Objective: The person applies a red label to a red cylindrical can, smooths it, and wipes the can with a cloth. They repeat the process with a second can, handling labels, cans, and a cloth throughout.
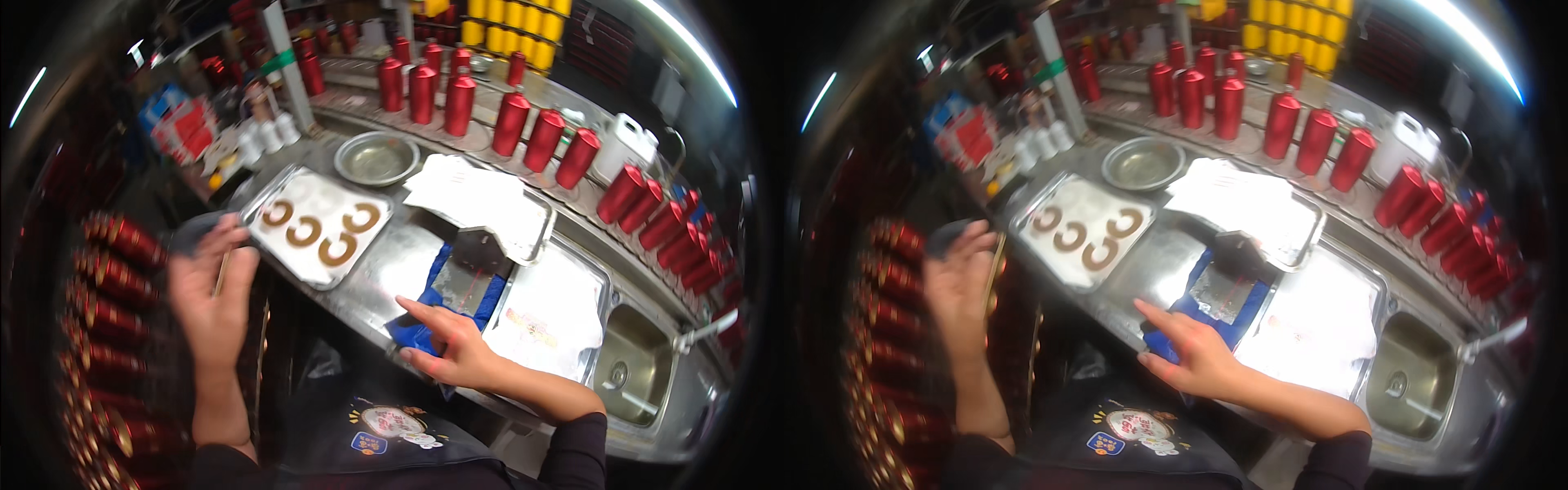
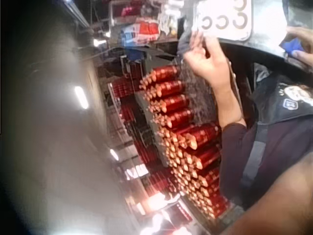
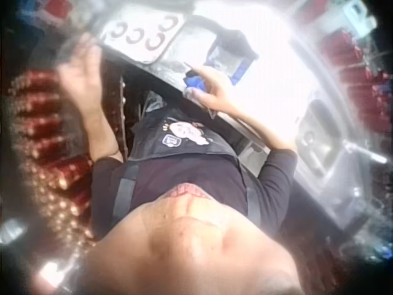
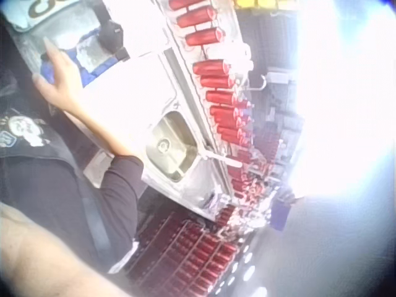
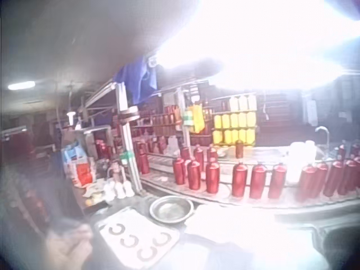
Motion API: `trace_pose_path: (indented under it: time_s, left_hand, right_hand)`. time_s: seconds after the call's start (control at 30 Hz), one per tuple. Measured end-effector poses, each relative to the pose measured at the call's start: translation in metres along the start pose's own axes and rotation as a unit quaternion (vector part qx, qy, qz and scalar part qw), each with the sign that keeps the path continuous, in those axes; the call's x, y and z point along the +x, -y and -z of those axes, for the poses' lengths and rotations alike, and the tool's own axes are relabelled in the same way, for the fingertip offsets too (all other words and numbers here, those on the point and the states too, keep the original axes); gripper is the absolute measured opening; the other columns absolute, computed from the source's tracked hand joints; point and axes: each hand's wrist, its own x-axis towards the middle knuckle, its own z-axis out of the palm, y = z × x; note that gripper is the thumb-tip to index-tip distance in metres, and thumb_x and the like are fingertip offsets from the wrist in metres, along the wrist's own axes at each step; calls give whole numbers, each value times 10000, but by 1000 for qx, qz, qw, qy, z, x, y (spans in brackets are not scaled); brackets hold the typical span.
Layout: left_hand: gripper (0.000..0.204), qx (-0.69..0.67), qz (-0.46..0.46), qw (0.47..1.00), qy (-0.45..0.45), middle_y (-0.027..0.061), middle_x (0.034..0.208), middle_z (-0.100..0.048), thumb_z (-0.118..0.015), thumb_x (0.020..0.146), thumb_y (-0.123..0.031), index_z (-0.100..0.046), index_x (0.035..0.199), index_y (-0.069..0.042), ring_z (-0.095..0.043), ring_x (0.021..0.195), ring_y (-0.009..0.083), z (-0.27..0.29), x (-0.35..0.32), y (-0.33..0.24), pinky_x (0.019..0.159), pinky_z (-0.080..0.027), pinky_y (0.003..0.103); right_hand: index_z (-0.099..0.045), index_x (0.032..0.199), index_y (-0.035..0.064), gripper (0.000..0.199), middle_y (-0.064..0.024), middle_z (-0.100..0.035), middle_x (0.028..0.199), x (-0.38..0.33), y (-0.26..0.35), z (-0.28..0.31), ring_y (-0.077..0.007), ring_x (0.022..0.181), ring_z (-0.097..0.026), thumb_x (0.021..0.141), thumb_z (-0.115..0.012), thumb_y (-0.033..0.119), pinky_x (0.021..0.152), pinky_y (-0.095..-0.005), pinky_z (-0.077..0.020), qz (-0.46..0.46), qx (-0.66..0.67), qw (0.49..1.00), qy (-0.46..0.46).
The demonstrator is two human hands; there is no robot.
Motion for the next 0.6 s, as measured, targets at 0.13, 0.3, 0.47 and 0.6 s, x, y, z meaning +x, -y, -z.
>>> trace_pose_path:
  time_s: [0.13, 0.3, 0.47, 0.6]
  left_hand:
    - [357, -117, 56, 976, 174, 168, 1226, -653, -722, 924, -59, -516, 1193, 52, -669, 1061, 172, -134, 70, 85, 919, -545, 303]
    - [689, 60, -89, 973, 206, 210, 1261, -610, -879, 777, -305, -489, 1207, 67, -650, 1128, 259, -345, 167, 185, 900, -548, 355]
    - [1054, 109, -85, 975, 172, 374, 1366, -425, -919, 618, -525, -410, 1283, 114, -484, 1278, 494, -507, 236, 203, 1078, -430, 503]
    - [836, 63, -69, 982, 167, 304, 1117, -618, -916, 620, -505, -552, 1090, 83, -614, 1093, 450, -558, 241, 206, 965, -508, 477]
  right_hand:
    - [-516, 1498, 110, 680, -84, -684, 1026, -57, -14, 14, -114, 612, -494, 871, -773, 168, 572, -264, -432, -87, 14, 986, -140]
    - [-525, 1443, -18, 634, -150, -690, 1092, -142, -35, -2, -100, 786, -637, 832, -692, -37, 663, -198, -506, -288, 149, 815, -480]
    - [-538, 1414, -27, 586, -107, -715, 981, -180, -58, -30, -29, 515, -471, 835, -621, -19, 427, -195, -365, -338, 129, 687, -630]
    - [-537, 1410, -49, 575, -117, -685, 1055, -176, -64, -38, -71, 743, -565, 842, -624, -64, 609, -195, -445, -354, 141, 679, -627]
